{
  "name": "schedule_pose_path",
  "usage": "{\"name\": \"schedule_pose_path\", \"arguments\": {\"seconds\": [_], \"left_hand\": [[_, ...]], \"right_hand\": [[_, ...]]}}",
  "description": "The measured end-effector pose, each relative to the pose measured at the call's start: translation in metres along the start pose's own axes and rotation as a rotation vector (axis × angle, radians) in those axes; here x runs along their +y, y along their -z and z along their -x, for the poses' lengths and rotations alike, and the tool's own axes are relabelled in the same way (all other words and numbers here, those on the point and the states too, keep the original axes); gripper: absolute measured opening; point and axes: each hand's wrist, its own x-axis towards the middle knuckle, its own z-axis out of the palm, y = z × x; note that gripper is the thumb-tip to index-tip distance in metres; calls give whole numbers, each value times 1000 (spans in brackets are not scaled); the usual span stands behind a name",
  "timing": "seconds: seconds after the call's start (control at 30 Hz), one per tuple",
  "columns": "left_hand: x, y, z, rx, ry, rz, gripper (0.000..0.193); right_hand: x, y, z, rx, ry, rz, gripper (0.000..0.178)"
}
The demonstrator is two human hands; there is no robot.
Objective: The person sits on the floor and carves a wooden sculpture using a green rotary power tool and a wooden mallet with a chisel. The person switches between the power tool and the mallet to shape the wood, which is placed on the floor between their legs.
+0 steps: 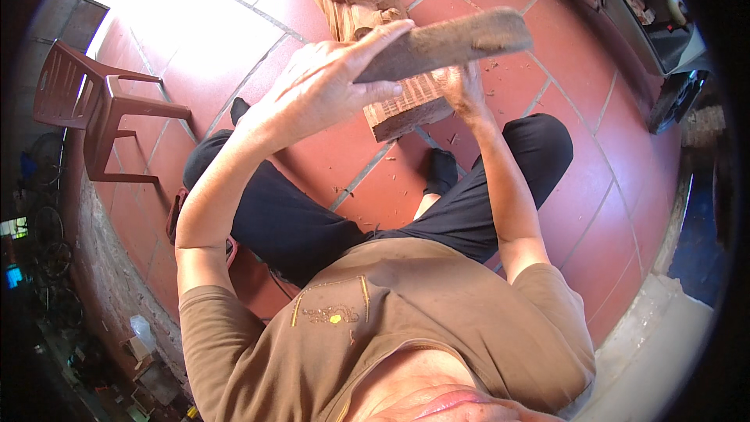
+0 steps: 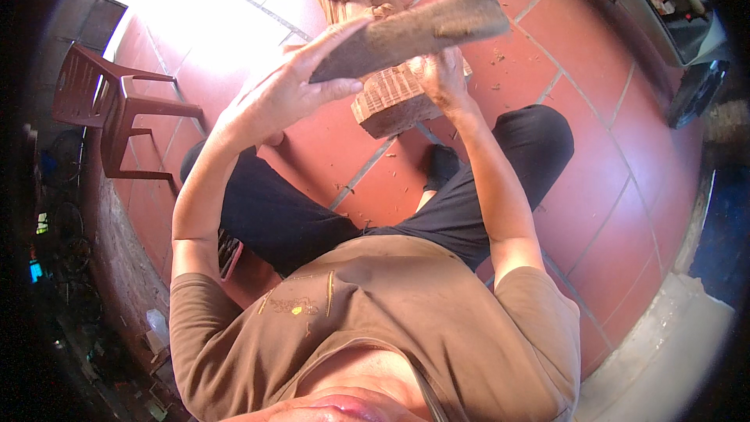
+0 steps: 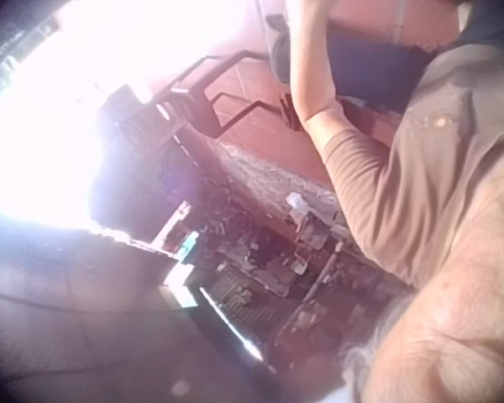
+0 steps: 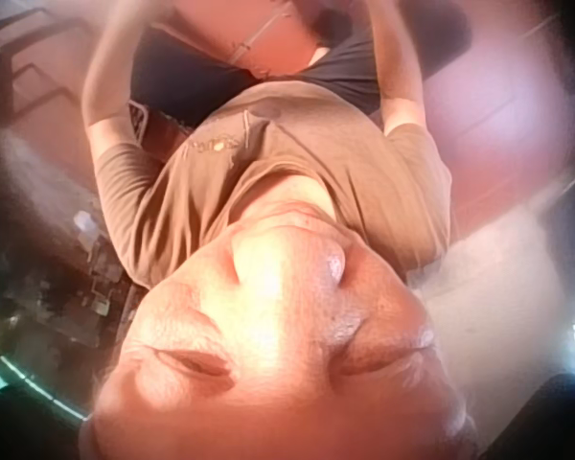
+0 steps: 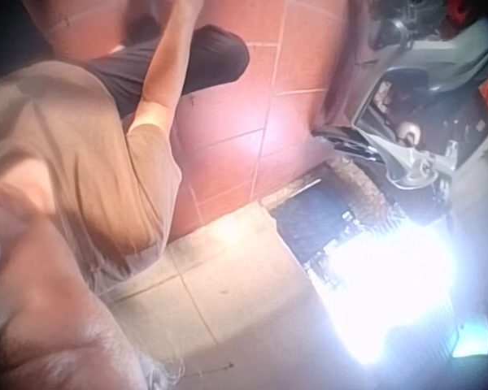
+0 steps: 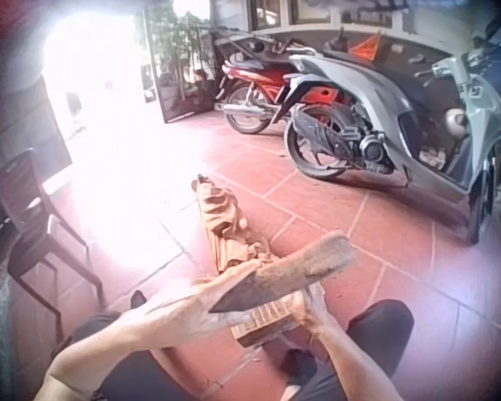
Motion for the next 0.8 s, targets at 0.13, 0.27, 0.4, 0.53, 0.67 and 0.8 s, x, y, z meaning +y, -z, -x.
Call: {"name": "schedule_pose_path", "arguments": {"seconds": [0.13, 0.27, 0.4, 0.53, 0.67, 0.8], "left_hand": [[-18, 0, -1, 218, -97, 132, 68], [-30, 1, -5, 357, -166, 287, 74], [-27, 5, -8, 257, -20, 549, 68], [-7, 4, -6, 182, 101, 858, 62], [-3, -1, -13, 101, 239, 1108, 36], [-10, -17, -22, 2, 334, 1370, 34]], "right_hand": [[-20, 9, -17, -225, -362, -420, 22], [-22, 10, -19, -216, -372, -393, 21], [-23, 8, -19, -237, -426, -342, 22], [-26, 7, -18, -201, -404, -392, 22], [-27, 10, -17, -217, -418, -365, 20], [-26, 10, -18, -242, -473, -456, 19]]}}
